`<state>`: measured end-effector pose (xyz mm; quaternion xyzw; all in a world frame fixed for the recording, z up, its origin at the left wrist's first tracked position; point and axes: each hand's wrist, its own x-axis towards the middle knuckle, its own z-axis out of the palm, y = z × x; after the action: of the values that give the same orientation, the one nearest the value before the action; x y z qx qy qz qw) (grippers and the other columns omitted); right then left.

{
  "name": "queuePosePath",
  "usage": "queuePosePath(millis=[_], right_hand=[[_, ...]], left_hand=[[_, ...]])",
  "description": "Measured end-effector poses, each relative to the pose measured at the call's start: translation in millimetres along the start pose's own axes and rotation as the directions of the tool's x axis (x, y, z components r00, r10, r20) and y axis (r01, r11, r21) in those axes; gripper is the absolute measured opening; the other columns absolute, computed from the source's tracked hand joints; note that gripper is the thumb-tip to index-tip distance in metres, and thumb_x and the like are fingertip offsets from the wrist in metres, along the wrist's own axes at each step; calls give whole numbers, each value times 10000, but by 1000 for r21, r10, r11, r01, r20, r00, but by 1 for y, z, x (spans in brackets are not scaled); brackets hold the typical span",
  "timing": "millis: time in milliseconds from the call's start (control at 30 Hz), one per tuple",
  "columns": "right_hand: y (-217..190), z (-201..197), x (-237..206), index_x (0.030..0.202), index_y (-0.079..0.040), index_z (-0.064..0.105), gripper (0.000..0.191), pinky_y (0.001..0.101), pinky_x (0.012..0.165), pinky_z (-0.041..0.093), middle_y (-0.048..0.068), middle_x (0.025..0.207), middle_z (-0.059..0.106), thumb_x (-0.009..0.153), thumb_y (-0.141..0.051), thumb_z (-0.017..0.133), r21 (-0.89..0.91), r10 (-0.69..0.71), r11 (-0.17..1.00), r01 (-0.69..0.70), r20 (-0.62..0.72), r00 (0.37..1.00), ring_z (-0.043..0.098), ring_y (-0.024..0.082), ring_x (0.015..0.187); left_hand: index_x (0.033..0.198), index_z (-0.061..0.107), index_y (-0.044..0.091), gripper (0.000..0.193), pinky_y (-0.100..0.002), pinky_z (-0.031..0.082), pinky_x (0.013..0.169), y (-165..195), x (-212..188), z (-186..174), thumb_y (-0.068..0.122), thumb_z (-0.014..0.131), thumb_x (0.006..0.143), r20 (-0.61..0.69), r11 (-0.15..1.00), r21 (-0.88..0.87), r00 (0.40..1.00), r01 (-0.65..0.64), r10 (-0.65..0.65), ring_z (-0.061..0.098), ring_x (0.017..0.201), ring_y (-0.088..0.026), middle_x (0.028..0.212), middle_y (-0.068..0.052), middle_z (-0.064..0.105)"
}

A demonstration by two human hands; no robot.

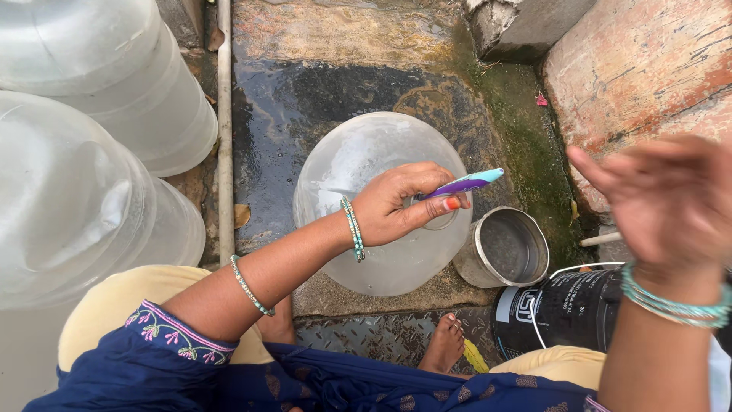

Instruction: The person cleans a large transparent water dispenser bottle using a toothbrush and a green sponge. They scrub the inside neck and rim with the toothbrush, then wipe the exterior surface with the sponge.

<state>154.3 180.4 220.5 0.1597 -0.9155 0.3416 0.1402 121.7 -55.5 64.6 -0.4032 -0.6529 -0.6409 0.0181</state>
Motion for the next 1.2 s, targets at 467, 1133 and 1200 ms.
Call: queuePosePath(millis=[467, 1133, 1200], right_hand=[[-14, 63, -35, 1331, -34, 658, 343, 306, 904, 550, 96, 1169, 704, 1050, -226, 619, 140, -125, 984, 111, 92, 988, 703, 156, 1034], [-6, 0, -64, 1093, -24, 712, 185, 218, 841, 573, 46, 1000, 711, 1105, -167, 595, 431, 112, 902, -29, -167, 980, 691, 79, 852], [-4, 11, -68, 1114, 7, 711, 176, 218, 809, 548, 67, 982, 713, 1117, -149, 629, 372, 100, 928, -30, -170, 980, 673, 85, 828]], left_hand=[[1190, 694, 89, 304, -364, 539, 862, -10, 0, 14, 349, 637, 1041, 27, 999, 28, 999, 35, -36, 680, 958, -206, 1009, -81, 657], [1369, 564, 95, 772, -419, 438, 1124, -26, 12, 4, 608, 775, 833, 318, 987, 139, 940, 84, -125, 600, 1297, -317, 1332, -149, 676], [1374, 549, 91, 801, -418, 457, 1092, -26, 14, 4, 619, 775, 815, 319, 980, 168, 935, 105, -155, 598, 1283, -323, 1327, -159, 664]])
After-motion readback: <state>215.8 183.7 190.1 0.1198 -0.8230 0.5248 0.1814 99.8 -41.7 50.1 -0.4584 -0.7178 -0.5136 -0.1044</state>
